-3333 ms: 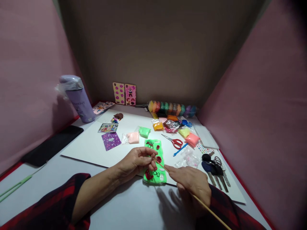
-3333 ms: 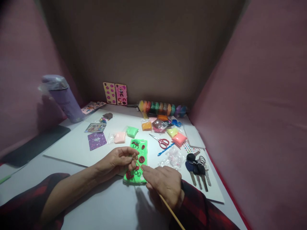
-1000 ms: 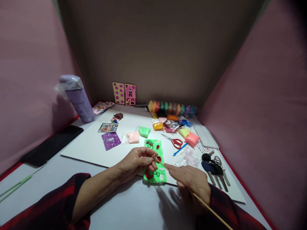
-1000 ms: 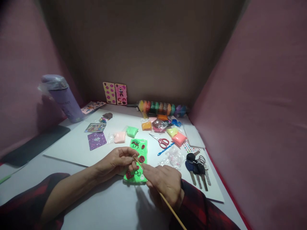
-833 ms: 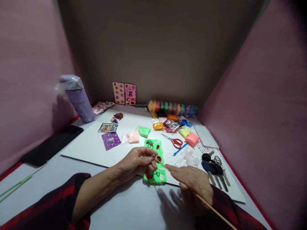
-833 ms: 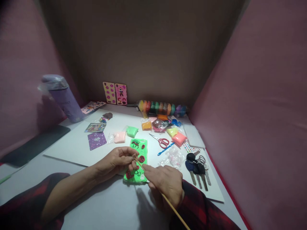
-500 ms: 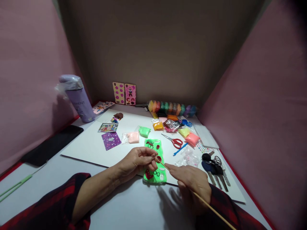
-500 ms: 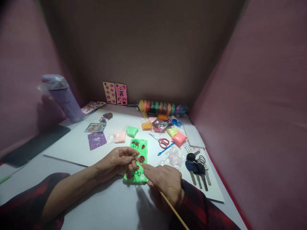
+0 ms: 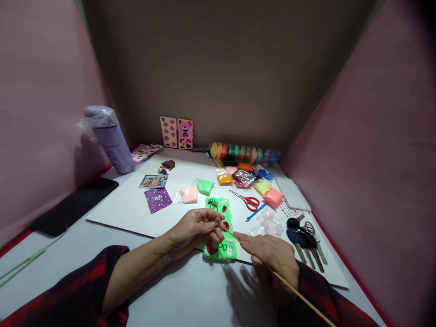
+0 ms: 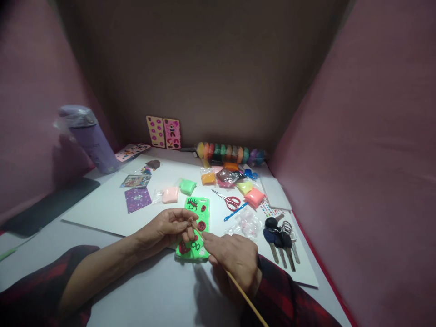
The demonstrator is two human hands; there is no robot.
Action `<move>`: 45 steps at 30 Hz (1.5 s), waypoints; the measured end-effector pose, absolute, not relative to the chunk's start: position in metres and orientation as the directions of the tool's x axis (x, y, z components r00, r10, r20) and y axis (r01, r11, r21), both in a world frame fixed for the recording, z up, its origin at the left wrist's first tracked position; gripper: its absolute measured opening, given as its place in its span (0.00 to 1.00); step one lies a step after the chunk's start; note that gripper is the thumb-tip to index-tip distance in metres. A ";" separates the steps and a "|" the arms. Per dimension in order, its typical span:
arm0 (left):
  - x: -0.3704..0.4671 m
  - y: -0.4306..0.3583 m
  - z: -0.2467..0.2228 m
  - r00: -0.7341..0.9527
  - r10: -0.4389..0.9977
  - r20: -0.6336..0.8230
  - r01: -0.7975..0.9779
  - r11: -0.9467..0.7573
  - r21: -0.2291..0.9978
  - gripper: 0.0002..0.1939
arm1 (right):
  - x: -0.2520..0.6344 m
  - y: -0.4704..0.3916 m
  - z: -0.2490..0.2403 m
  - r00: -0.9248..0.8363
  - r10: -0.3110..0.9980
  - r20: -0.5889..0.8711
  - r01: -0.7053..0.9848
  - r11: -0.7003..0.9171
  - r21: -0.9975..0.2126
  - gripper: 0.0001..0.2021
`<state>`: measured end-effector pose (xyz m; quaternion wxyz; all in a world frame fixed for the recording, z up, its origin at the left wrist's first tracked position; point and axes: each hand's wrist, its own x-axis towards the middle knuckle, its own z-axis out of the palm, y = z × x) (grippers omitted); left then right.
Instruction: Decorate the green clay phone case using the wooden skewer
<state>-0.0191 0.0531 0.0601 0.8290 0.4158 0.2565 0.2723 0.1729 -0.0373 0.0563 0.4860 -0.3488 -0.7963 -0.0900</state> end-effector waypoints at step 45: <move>-0.019 0.055 0.058 0.728 0.655 -0.202 -0.222 0.504 0.835 0.13 | 0.172 -0.038 0.057 -0.262 0.462 0.847 0.650 0.733 -0.198 0.12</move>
